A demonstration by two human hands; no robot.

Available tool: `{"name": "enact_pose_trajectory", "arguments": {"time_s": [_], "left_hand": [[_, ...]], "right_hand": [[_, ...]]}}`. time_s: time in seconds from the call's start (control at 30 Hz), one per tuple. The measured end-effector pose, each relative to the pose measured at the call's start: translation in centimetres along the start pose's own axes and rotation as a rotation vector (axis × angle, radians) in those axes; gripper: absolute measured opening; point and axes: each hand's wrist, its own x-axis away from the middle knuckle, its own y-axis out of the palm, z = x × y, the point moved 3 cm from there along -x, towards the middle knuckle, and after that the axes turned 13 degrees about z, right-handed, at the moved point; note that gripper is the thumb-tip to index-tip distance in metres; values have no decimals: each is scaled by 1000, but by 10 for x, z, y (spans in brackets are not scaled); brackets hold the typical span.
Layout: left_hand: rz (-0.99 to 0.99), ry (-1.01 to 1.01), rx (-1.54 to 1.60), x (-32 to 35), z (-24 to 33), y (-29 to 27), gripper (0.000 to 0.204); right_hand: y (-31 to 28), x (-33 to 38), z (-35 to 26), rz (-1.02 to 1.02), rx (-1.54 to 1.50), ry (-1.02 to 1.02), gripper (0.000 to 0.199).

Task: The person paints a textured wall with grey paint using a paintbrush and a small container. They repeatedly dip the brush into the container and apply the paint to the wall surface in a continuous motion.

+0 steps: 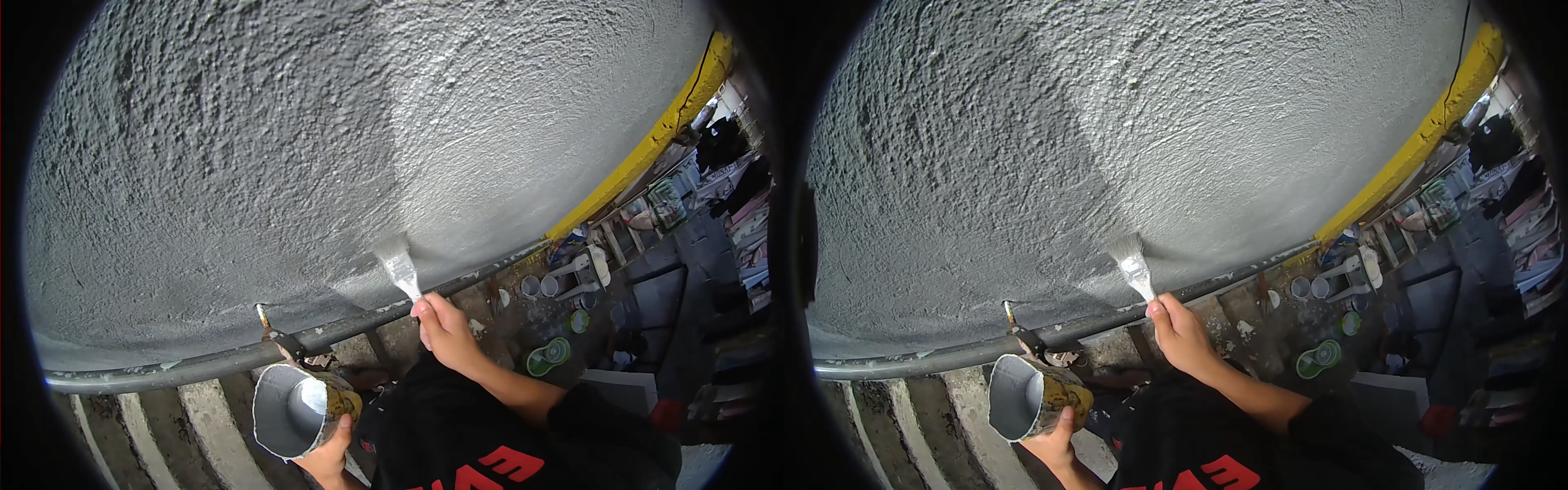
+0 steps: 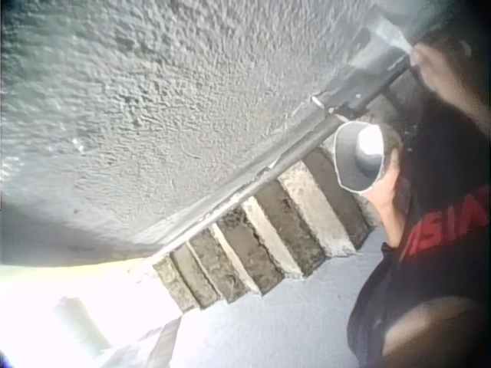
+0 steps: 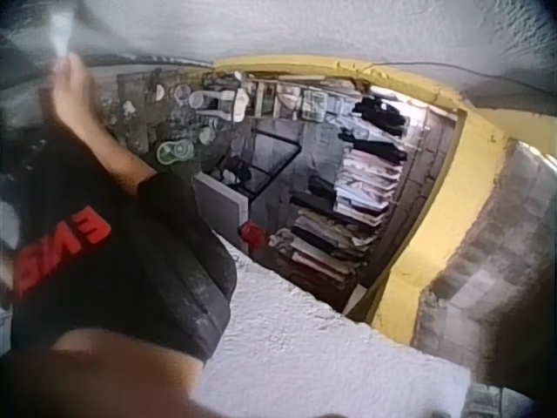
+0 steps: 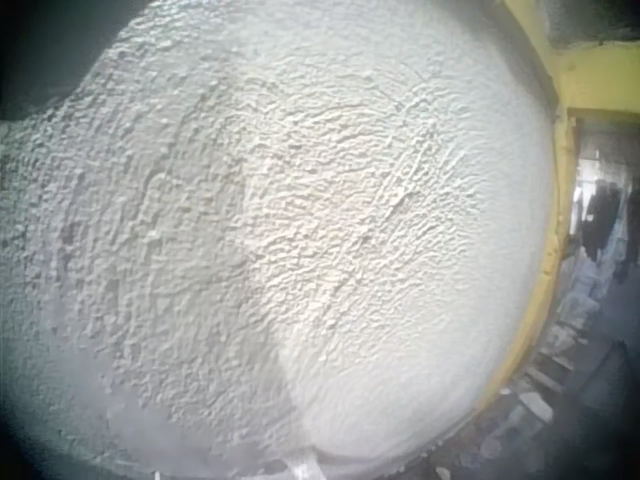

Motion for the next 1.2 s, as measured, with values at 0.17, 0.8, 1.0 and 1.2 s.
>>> {"name": "enact_pose_trajectory", "arguments": {"time_s": [0.17,0.8,1.0,1.2], "left_hand": [[22,13,-83,8,2,6,89],[-12,31,-93,12,7,6,90],[32,16,-31,13,6,3,90],[27,41,-19,10,4,4,92]], "right_hand": [[9,8,39,-118,-154,254,25],[-3,7,-61,158,-33,-369,25],[21,-7,43,137,57,-122,30],[-8,4,58,2,104,131,33]]}}
